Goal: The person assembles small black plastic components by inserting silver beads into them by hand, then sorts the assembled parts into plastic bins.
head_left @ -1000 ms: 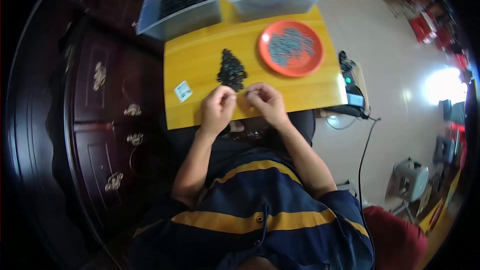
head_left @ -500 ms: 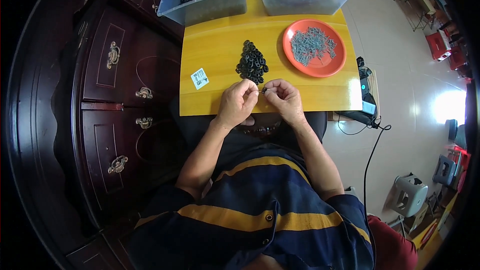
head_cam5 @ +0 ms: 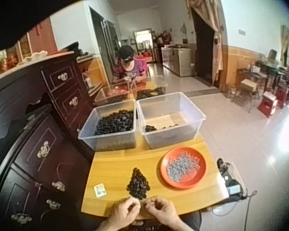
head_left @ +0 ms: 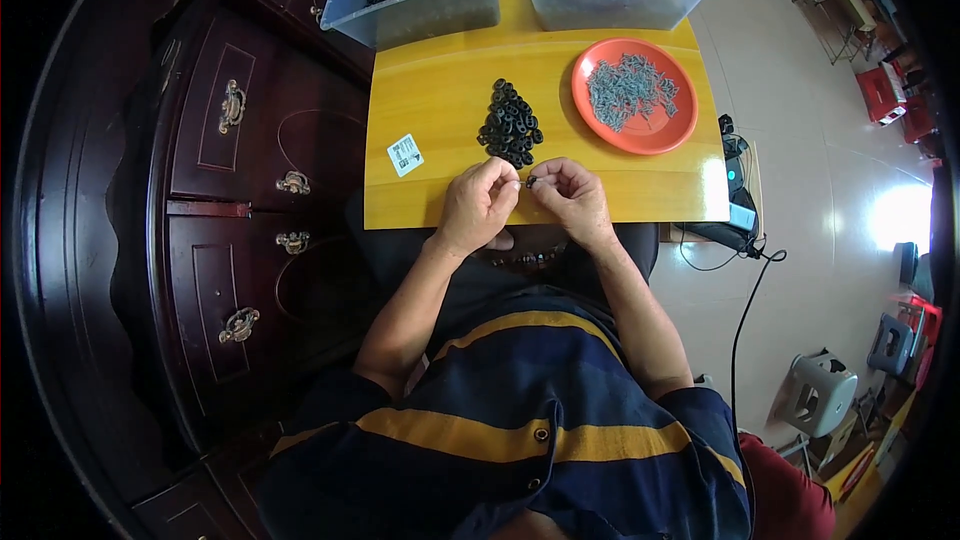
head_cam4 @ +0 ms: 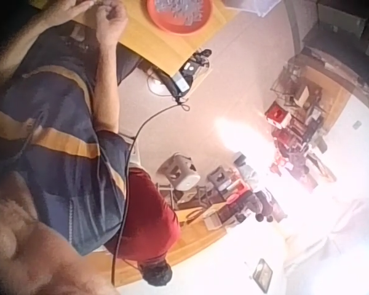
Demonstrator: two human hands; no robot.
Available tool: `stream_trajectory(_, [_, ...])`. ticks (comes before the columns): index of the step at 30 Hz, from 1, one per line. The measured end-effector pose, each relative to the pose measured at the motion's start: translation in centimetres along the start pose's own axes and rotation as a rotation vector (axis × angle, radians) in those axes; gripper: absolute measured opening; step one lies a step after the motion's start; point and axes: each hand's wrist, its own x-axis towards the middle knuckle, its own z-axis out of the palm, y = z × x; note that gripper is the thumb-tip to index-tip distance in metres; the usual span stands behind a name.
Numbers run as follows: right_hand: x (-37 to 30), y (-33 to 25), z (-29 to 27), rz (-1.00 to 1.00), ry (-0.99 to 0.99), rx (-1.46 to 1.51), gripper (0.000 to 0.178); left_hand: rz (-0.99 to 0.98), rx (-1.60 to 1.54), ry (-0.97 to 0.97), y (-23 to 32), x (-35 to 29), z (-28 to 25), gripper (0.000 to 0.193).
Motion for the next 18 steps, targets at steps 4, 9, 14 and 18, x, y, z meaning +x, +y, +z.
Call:
stream_trajectory(4, [0.08,0.18,-0.06,-0.007,-0.016,0.005,0.016,0.019,0.023,-0.006,-0.16,0.02,0.01,0.004])
stream_trajectory(9, [0.10,0.06,0.17,-0.014,-0.008,-0.015,0.016,0.032,0.035,-0.019,-0.12,0.23,-0.11,0.004])
stream_trajectory(14, [-0.02,-0.55,0.15,0.037,-0.021,-0.092,0.014,0.046,0.045,-0.040,-0.08,0.52,-0.23,0.004])
stream_trajectory(18, [-0.07,-0.58,0.07,0.038,-0.015,-0.105,0.014,0.000,-0.011,-0.041,-0.32,0.31,0.10,0.003])
